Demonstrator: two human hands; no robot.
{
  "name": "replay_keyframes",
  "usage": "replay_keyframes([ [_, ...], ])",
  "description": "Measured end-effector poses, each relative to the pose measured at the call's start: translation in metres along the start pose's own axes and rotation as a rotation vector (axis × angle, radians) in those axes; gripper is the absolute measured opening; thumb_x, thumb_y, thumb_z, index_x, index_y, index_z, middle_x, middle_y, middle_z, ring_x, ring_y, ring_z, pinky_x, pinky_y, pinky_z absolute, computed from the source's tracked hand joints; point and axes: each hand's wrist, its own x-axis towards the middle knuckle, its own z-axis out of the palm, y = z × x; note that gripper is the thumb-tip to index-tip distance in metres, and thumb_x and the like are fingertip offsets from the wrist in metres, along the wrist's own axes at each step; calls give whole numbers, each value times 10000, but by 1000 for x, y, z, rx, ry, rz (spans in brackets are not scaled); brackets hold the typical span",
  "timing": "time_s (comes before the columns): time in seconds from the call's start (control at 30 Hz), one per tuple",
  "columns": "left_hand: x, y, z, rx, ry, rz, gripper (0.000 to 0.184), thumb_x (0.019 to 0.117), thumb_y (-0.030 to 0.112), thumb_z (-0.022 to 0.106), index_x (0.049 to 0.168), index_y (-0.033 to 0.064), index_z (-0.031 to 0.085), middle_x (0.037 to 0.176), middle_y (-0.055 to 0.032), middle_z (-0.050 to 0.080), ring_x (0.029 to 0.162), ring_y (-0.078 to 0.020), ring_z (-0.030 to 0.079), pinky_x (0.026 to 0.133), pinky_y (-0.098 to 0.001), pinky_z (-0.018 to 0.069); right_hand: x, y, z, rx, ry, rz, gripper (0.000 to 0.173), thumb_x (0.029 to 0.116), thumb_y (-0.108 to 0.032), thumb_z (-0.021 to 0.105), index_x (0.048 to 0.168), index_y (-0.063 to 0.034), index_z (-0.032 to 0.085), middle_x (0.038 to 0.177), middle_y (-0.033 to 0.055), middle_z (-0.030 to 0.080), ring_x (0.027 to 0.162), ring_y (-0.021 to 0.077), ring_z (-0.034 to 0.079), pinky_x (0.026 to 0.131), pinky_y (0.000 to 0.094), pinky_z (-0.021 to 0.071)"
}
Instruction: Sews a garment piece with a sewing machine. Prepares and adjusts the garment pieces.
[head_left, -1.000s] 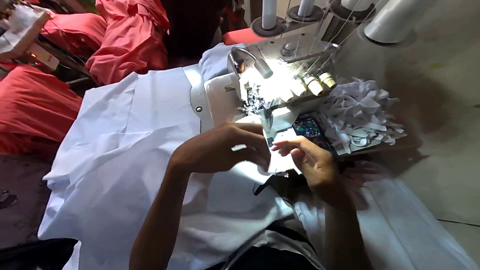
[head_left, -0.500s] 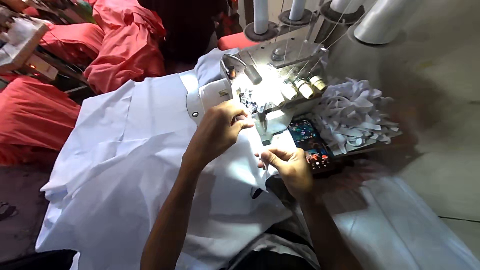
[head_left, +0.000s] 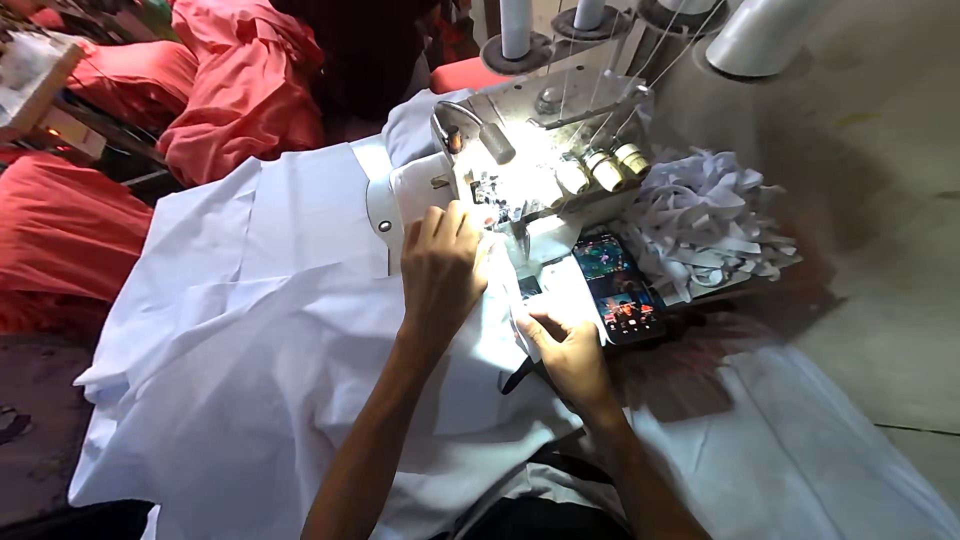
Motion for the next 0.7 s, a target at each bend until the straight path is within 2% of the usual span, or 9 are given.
replay_keyframes([
  [0.1,-9,6,-7,7,97,-53,277,936,241,683,1164,85,700,1173,-114,673,1111,-297,619,941,-444,478,-1,-1,0,-18,-3,-2,153,973,-184,694,997,-56,775,861,-2,765,773,24,722,737,194,617],
  [0.17,-24,10,-11,-79,163,-33,238,973,233,662,1166,106,715,1197,-107,666,1145,-284,600,968,-419,478,-2,-3,-1,-25,2,2,173,989,-205,672,973,-66,774,837,-15,758,760,9,714,723,184,609],
  [0.23,-42,14,-10,-157,138,23,208,1002,217,631,1144,120,748,1199,-101,682,1167,-277,601,993,-416,473,-2,-3,-1,-35,13,-4,189,995,-225,663,963,-74,770,833,-23,753,764,-1,708,726,180,603],
  [0.33,-62,15,0,-166,31,84,242,1027,221,591,1178,144,763,1240,-56,711,1189,-241,620,1036,-420,457,-1,1,1,-103,47,-44,204,991,-261,664,942,-98,778,849,-36,742,780,-18,686,733,171,581],
  [0.43,-69,12,5,-155,-14,108,273,1039,224,569,1235,156,745,1261,-28,718,1185,-205,640,1049,-420,448,0,5,3,-159,91,-104,198,976,-263,671,896,-114,776,832,-35,716,733,2,649,680,179,552],
  [0.57,-68,12,4,-147,-14,122,263,1037,229,569,1200,149,760,1245,-27,727,1163,-211,645,1037,-429,439,1,7,3,-189,109,-124,180,947,-255,697,864,-119,782,930,-2,713,779,29,646,698,186,554],
  [0.7,-68,12,3,-138,-38,122,273,1039,248,559,1205,166,759,1238,-15,730,1168,-209,643,1041,-431,434,4,6,-1,-196,76,-112,186,940,-260,703,842,-123,784,944,-10,736,797,24,658,713,180,553],
])
